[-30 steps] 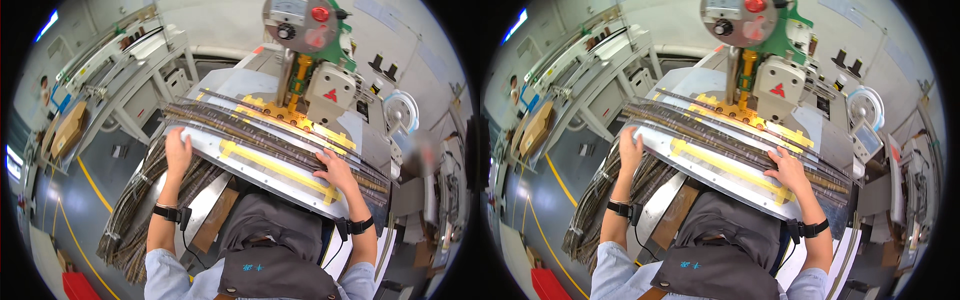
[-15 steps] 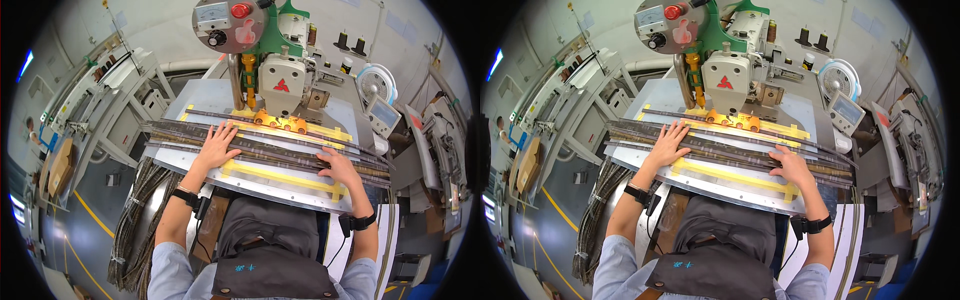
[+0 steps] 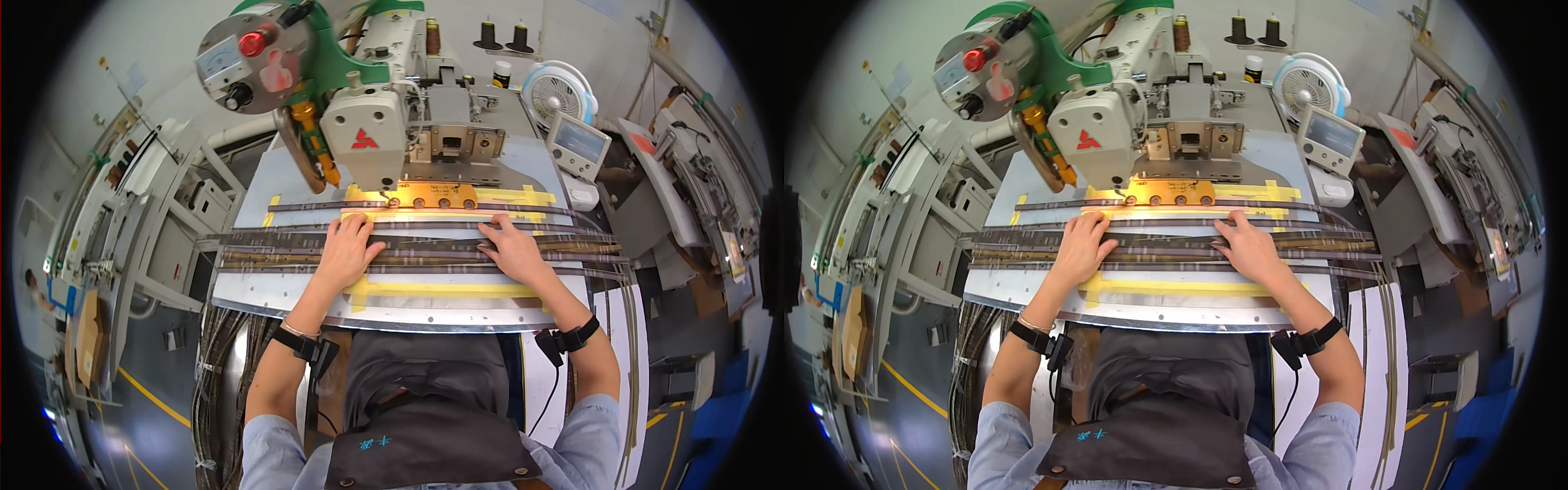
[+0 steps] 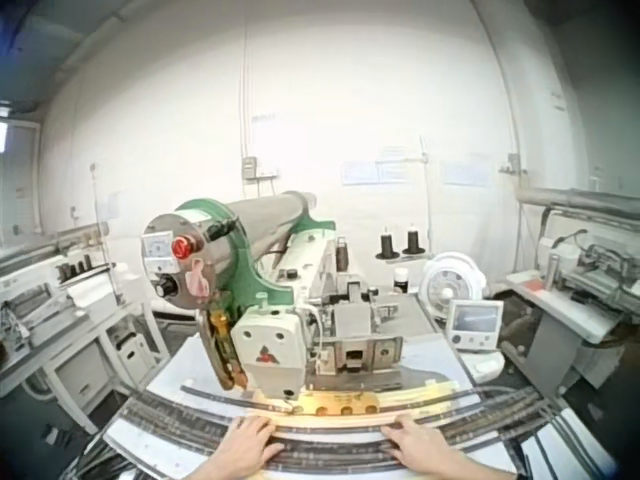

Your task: Using an industrial sewing machine to join or edge leather/fabric straps.

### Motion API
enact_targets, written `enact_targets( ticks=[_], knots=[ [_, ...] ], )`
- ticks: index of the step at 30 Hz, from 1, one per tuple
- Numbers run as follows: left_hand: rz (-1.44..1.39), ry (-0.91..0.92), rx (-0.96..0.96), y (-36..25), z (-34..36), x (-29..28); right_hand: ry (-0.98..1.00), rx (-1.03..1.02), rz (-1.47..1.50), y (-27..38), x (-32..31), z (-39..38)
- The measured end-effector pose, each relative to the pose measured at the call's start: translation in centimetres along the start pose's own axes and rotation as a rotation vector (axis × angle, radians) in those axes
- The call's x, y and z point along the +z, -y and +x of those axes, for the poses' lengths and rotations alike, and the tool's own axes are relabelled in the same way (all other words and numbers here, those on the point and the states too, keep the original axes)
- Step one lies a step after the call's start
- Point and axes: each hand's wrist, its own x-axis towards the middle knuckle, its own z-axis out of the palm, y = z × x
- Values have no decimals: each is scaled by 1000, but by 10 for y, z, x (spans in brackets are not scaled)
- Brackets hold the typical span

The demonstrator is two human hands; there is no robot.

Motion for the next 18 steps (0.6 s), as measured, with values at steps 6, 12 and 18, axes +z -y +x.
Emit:
enact_targets(
  ticks=[6, 12, 18],
  knots=[
    [164, -321, 178, -7, 53, 28, -4, -32, -57, 0, 5, 0],
    [377, -5, 111, -2, 76, 43, -15, -52, -48, 0, 4, 0],
    [301, -99, 147, 3, 71, 43, -24, -62, -35, 0, 5, 2]
  ],
)
